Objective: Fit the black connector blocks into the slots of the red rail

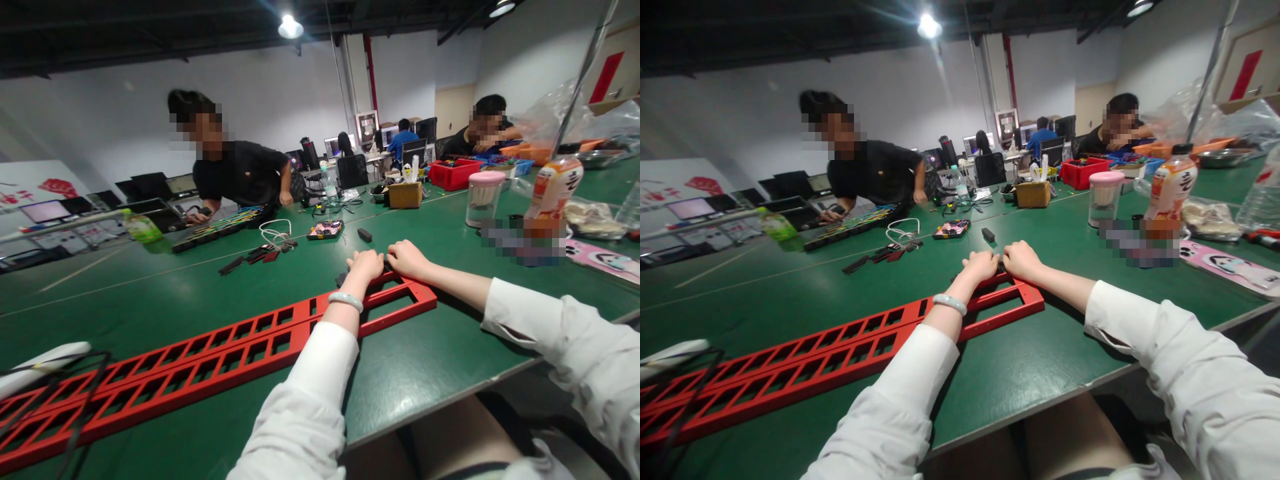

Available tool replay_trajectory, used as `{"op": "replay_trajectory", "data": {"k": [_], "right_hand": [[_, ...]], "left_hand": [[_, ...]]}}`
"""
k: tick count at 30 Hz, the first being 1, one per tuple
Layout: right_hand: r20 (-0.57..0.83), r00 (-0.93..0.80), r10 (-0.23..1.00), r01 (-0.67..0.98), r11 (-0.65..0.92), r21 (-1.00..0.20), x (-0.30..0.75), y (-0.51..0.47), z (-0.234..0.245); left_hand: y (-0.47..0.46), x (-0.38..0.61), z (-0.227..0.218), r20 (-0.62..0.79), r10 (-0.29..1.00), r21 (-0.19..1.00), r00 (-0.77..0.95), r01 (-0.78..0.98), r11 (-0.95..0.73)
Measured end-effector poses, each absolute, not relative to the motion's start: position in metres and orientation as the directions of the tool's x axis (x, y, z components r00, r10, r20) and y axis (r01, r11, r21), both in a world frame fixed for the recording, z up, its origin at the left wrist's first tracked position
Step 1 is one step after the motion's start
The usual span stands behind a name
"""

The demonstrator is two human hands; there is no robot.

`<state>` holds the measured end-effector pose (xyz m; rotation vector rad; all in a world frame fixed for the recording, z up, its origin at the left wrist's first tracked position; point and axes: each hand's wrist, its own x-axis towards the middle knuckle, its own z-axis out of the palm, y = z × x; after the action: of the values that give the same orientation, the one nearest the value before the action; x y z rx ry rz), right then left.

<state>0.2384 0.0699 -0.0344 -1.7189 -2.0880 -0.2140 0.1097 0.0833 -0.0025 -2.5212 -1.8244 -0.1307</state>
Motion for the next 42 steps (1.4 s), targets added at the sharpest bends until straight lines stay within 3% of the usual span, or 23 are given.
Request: {"op": "replay_trajectory", "data": {"k": [10,21,28,32,42], "right_hand": [[0.489,-0.211,0.846,0.966,0.258,-0.030,0.234,0.056,-0.023],[0.486,-0.405,0.775,0.900,0.432,0.061,0.219,0.040,-0.008],[0.435,-0.579,0.690,0.774,0.633,0.027,0.196,0.053,0.016],[0.288,-0.726,0.625,0.636,0.769,-0.067,0.180,0.069,0.024],[0.152,-0.794,0.589,0.561,0.806,-0.190,0.155,0.089,0.010]], "left_hand": [[0.047,0.086,0.011,0.269,0.924,-0.031,0.271,0.961,-0.273],[0.010,0.007,0.004,0.177,0.946,-0.020,0.272,0.962,-0.273],[0.010,0.007,-0.001,0.187,0.952,0.039,0.242,0.967,-0.253],[0.010,0.005,-0.003,0.194,0.954,0.070,0.228,0.967,-0.245],[0.009,0.001,-0.007,0.205,0.953,0.094,0.225,0.964,-0.248]]}}
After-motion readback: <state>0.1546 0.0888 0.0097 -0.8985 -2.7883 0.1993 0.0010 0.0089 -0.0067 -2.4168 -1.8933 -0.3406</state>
